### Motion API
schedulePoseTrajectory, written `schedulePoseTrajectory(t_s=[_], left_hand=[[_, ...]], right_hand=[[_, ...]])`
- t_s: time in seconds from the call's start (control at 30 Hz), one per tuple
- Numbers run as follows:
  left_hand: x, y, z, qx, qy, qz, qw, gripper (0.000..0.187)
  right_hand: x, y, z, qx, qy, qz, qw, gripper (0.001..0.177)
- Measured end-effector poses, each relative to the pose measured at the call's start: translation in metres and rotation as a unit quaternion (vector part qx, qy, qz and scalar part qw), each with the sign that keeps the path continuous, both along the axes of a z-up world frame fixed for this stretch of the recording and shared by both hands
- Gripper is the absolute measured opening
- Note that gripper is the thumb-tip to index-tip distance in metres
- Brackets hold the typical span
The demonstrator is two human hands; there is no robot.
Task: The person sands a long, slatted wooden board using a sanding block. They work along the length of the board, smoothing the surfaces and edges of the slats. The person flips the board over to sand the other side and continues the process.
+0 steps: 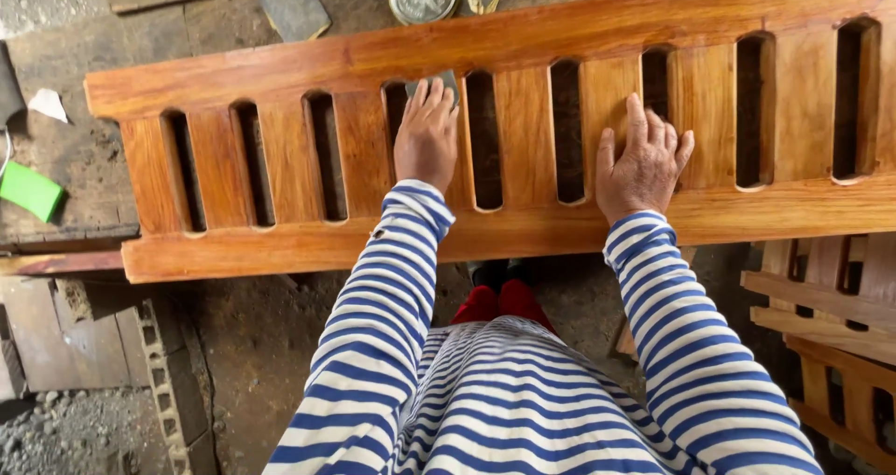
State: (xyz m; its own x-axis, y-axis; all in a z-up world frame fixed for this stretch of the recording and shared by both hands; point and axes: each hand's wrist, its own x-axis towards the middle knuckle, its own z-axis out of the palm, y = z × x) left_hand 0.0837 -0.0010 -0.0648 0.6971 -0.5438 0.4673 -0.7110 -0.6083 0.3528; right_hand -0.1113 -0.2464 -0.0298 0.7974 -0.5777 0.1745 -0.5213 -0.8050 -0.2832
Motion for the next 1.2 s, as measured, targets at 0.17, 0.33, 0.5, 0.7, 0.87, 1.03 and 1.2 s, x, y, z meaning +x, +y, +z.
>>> schedulePoseTrajectory(t_s=[0.17, 0.33, 0.5, 0.7, 0.87, 1.03, 1.2], left_hand=[[-0.073, 0.014, 0.009, 0.018, 0.009, -0.043, 0.999, 0.032], [-0.194, 0.049, 0.012, 0.031, 0.018, -0.129, 0.991, 0.035], [-0.161, 0.145, 0.053, 0.017, 0.148, -0.086, 0.985, 0.032], [-0.113, 0.255, 0.065, 0.071, 0.064, 0.239, 0.966, 0.024], [-0.159, 0.129, 0.075, -0.013, 0.090, 0.151, 0.984, 0.029], [-0.199, 0.019, 0.075, 0.177, 0.256, -0.116, 0.943, 0.031], [-0.161, 0.067, 0.086, 0.025, 0.231, -0.139, 0.963, 0.017]], right_hand=[[-0.003, -0.003, -0.004, -0.006, -0.018, 0.001, 1.000, 0.052], [-0.004, -0.003, -0.005, -0.020, -0.029, 0.020, 0.999, 0.052], [-0.005, 0.004, 0.014, -0.017, -0.072, 0.043, 0.996, 0.045], [-0.002, 0.005, 0.018, 0.007, -0.063, 0.037, 0.997, 0.045], [-0.001, 0.008, 0.029, 0.042, -0.043, 0.026, 0.998, 0.044], [-0.002, 0.007, 0.019, 0.007, -0.056, 0.037, 0.998, 0.045], [-0.003, 0.006, 0.017, 0.004, -0.067, 0.043, 0.997, 0.045]])
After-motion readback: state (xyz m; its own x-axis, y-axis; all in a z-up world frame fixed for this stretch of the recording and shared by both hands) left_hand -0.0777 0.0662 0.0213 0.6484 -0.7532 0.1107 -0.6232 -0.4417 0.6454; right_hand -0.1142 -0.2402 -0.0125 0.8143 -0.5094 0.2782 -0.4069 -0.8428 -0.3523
